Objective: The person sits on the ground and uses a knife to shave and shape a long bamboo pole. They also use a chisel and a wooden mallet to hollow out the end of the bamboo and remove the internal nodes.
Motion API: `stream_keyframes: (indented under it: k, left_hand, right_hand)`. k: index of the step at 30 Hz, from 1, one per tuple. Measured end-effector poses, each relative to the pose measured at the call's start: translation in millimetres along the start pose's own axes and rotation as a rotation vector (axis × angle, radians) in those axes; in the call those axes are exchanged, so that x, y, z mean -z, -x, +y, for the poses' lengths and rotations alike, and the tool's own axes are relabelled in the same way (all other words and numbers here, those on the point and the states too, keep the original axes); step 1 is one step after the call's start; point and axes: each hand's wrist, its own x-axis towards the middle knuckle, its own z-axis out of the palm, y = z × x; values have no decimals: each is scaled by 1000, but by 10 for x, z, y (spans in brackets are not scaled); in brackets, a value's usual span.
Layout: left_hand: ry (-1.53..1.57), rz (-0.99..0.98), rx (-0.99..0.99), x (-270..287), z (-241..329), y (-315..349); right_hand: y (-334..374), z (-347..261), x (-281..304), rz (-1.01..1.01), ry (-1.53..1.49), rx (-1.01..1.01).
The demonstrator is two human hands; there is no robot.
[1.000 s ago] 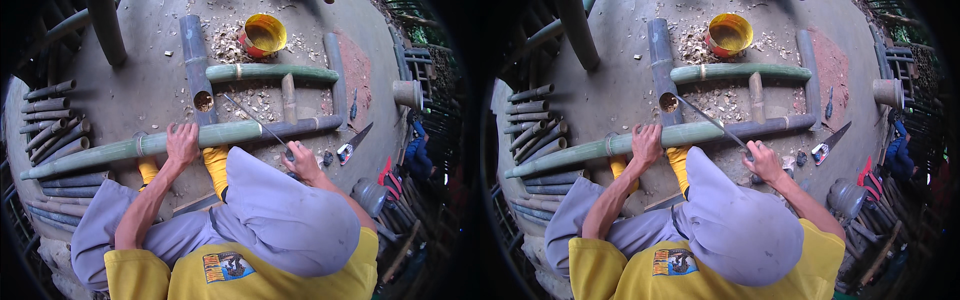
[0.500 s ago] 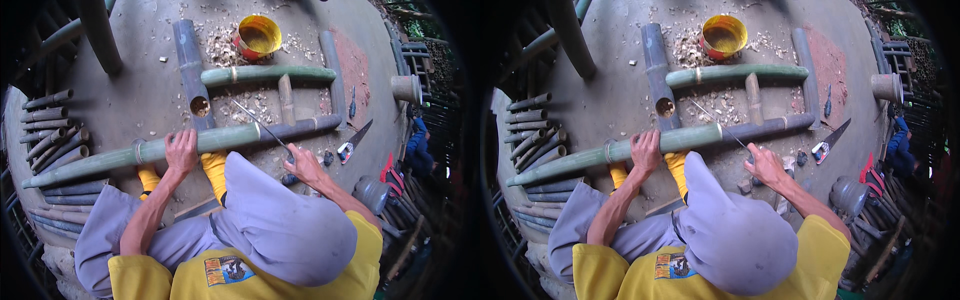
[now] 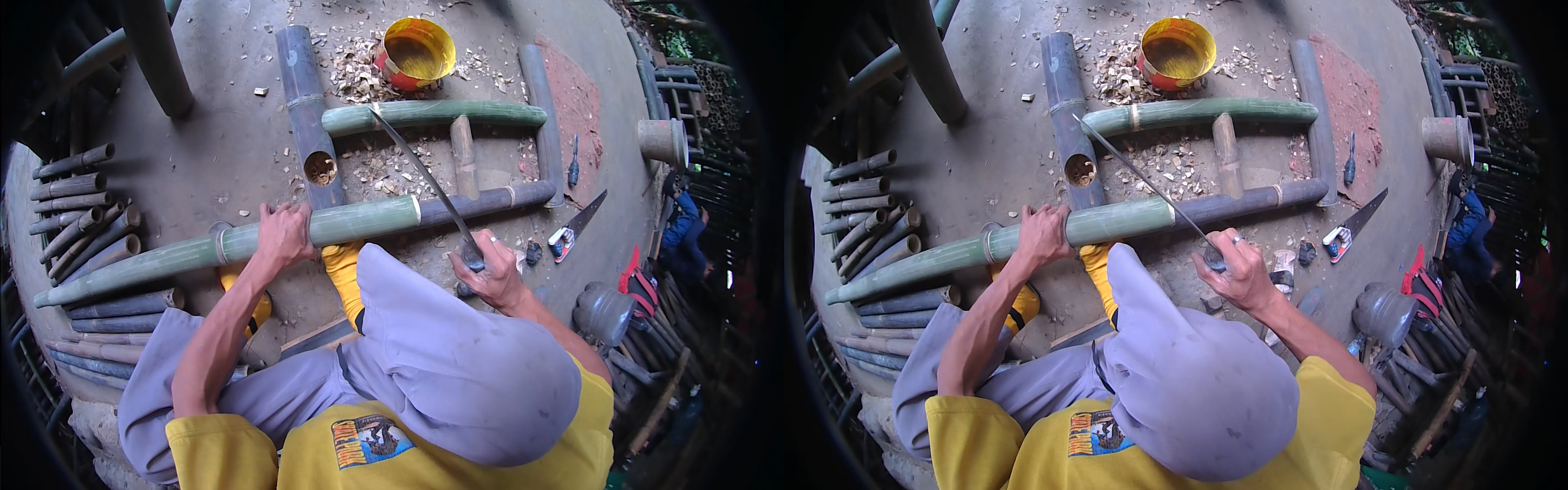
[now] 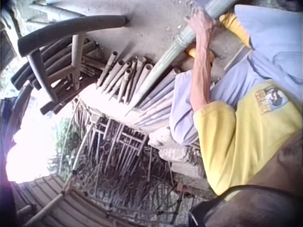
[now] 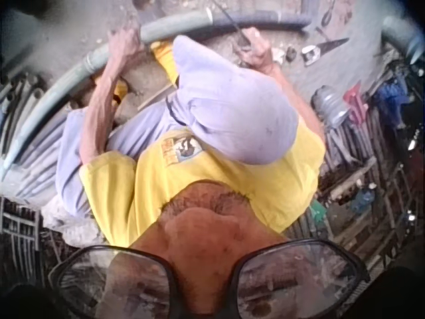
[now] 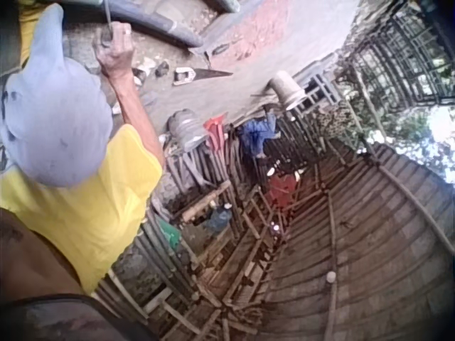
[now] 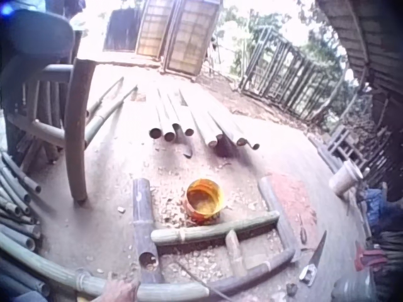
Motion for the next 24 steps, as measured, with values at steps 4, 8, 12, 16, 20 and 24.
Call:
stream_keyframes:
  k: [4,8,12,16,20,24]
  left_hand:
    - [-19,161,-40,-193,26,0]
    - [-44,296,-39,-347,33,121]
    - [-50,354,-44,-328,52,78]
    - [-77,409,-57,-374,55,33]
    - [-95,478,-58,-404,53,116]
    - [-99,465,-82,-362,82,47]
  right_hand:
    - [184,448,-82,-313,172,-253]
    - [66,18,23,-284,106,-294]
    - [141,83,-77,7,-25,5]
    - [140,386,-70,-556,199,-460]
    - [-2,-102,22,-128,60,-133]
    - [315,353,-186,-135,153,-79]
